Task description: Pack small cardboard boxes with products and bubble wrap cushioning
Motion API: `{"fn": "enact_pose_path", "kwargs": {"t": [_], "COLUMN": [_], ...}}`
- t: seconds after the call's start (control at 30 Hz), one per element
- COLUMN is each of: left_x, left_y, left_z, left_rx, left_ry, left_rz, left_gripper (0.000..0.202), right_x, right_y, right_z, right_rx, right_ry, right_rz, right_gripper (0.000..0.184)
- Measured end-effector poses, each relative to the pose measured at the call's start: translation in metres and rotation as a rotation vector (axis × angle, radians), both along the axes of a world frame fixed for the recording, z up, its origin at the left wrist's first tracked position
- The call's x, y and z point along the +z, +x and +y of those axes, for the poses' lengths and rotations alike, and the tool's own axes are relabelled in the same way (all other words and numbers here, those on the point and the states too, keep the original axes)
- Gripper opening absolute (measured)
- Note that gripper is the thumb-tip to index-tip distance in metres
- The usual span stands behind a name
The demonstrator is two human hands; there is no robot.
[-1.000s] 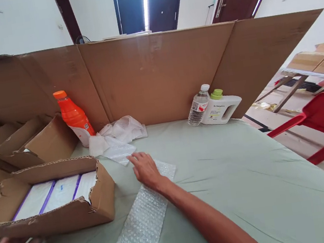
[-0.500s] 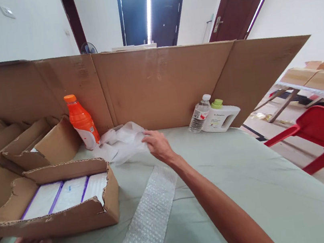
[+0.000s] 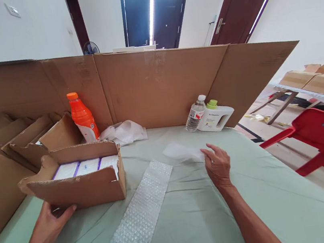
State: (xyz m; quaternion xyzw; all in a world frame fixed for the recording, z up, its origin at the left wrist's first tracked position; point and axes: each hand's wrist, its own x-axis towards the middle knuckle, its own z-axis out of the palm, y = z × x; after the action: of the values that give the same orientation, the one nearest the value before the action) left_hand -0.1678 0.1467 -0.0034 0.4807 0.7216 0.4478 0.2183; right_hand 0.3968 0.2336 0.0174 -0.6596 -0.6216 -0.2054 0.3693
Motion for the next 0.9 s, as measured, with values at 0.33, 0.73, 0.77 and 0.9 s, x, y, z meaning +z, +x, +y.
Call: {"fn": "enact_pose_path", "kwargs": {"t": [0.33,0.73,0.77,0.9], "left_x": [0.017,0.002,0.003,0.012], "left_y": [0.070,0.081,0.078,0.072], "left_z": [0.093,0.019,0.008,0.015], "left_rx": [-0.108,-0.229,-0.268,-0.232], "left_ry": [-0.026,0.042,0.040,0.082], "left_rz": [0.079,0.140,0.148,0.004], "left_gripper": [0.065,0.065,0.062,0.076], "right_x": [-0.023,-0.032,-0.032,-0.019], "right_y": [0.023,-0.102,-0.106,-0.135], "right_z": [-0.068,0.000,0.007,0.034], "right_rx": [0.001,0.405,0.415,0.481], "right_ry": [-0.050,-0.391,-0.393,-0.437], "right_rz": [-0.142,0.265,0.281,0.354], "right_gripper": [0.038,0.032,0.034,0.045]}}
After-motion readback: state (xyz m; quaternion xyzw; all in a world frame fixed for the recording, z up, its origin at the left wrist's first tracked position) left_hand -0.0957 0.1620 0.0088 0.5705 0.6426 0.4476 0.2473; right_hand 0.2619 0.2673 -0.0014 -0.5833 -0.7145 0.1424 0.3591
